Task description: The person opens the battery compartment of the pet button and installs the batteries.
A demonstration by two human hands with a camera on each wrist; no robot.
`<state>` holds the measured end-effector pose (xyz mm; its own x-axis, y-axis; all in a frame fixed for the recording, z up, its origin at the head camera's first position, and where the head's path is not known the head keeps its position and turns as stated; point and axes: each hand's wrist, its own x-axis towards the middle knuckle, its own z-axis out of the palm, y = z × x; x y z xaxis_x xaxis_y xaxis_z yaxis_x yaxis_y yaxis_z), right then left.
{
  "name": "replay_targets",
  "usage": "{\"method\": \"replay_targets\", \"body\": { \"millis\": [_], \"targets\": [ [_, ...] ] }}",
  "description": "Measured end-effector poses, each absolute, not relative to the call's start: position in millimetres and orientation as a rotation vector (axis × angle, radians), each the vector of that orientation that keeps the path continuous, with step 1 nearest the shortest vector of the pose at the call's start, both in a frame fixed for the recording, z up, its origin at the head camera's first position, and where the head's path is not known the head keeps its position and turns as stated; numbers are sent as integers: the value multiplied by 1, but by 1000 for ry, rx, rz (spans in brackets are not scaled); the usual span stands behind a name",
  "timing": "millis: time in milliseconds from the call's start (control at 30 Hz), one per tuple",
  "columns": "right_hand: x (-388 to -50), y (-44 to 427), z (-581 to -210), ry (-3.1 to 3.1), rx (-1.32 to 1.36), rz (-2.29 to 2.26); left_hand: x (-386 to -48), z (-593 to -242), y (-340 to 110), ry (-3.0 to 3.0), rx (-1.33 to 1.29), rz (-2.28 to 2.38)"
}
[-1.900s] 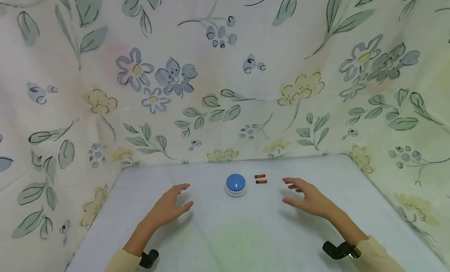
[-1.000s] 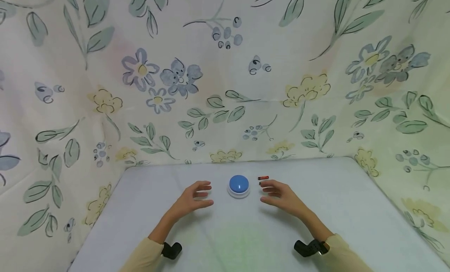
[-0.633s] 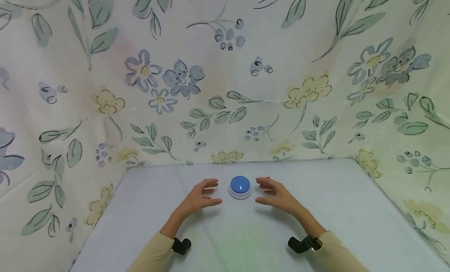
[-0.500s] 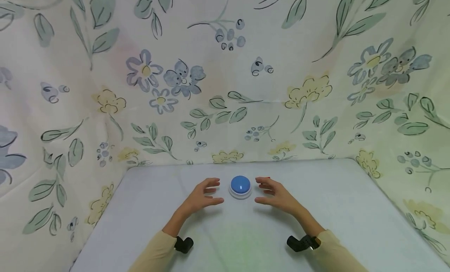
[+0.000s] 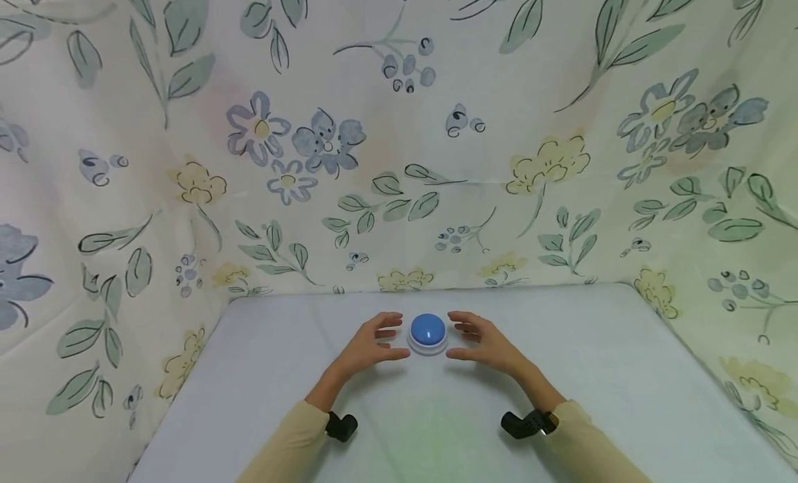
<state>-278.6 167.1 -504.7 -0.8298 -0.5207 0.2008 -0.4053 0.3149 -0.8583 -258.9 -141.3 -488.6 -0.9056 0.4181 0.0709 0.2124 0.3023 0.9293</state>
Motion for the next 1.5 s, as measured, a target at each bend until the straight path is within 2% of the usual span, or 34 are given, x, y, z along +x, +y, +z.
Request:
{"method": "replay_targets", "body": {
  "millis": [600, 867, 1233, 1500],
  "targets": [
    [-291, 148, -508, 2396, -895, -1578, -273, -495, -109, 2419, 608, 1629],
    [-297, 142, -513, 2458, -899, -1545, -280, -500, -102, 2531, 634, 1534],
    [-296, 137, -513, 2477, -891, -1586, -280, -498, -97, 2637, 491, 1488],
    [-296, 139, -515, 2490, -904, -1586, -279, -497, -98, 2593, 531, 1574]
  ]
}}
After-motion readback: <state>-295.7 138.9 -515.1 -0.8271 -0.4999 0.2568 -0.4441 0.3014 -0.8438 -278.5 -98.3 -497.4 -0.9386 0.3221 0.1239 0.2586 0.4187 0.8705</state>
